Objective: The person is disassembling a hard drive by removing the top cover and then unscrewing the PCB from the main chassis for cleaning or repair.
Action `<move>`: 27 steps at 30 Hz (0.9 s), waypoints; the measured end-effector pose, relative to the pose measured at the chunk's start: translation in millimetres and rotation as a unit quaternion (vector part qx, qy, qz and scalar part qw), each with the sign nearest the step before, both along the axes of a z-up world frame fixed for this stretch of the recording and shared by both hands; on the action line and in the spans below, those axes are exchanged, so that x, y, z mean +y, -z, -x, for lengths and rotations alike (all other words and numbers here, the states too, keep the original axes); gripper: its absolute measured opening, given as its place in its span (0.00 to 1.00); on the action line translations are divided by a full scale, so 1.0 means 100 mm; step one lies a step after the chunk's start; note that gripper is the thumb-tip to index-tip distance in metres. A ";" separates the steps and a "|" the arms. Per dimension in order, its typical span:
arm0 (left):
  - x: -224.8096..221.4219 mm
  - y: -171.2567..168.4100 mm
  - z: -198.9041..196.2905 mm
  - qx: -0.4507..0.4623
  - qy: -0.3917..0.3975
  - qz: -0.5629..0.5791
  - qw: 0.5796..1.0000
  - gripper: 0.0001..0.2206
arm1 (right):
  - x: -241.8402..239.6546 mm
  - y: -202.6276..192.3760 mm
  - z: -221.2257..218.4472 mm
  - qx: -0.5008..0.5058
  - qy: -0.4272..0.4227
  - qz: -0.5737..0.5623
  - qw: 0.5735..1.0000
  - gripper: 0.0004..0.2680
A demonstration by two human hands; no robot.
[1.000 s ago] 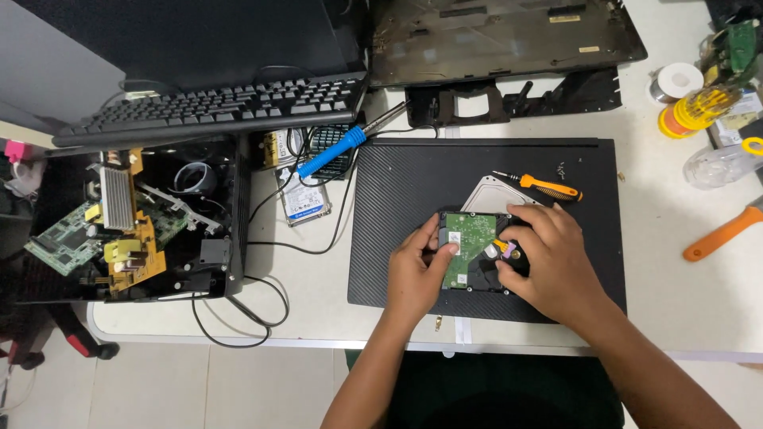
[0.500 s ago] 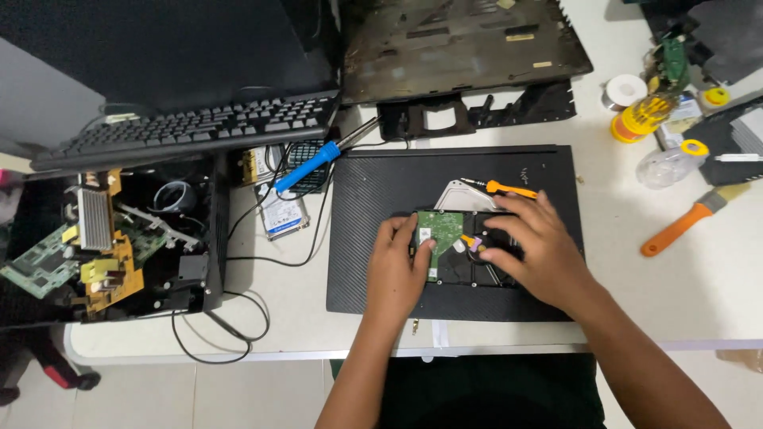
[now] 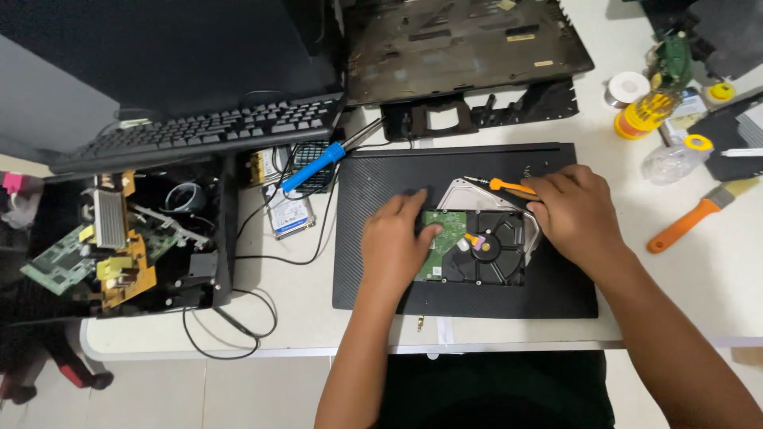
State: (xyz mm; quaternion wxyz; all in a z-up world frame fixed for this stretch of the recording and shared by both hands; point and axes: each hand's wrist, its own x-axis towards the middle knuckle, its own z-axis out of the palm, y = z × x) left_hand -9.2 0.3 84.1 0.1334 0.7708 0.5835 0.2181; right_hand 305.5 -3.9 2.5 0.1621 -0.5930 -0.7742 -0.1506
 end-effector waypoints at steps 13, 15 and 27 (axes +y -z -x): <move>0.56 0.41 0.09 -0.359 0.136 0.308 0.871 0.14 | 0.24 -0.57 0.35 0.727 -0.022 0.169 0.665 0.10; 0.57 0.48 0.14 -0.425 0.135 0.330 0.832 0.14 | 0.26 -0.37 0.38 0.804 -0.053 0.174 0.566 0.08; 0.58 0.35 0.14 -0.390 0.089 0.363 0.842 0.13 | 0.13 -0.26 0.68 0.736 -0.055 0.200 0.645 0.12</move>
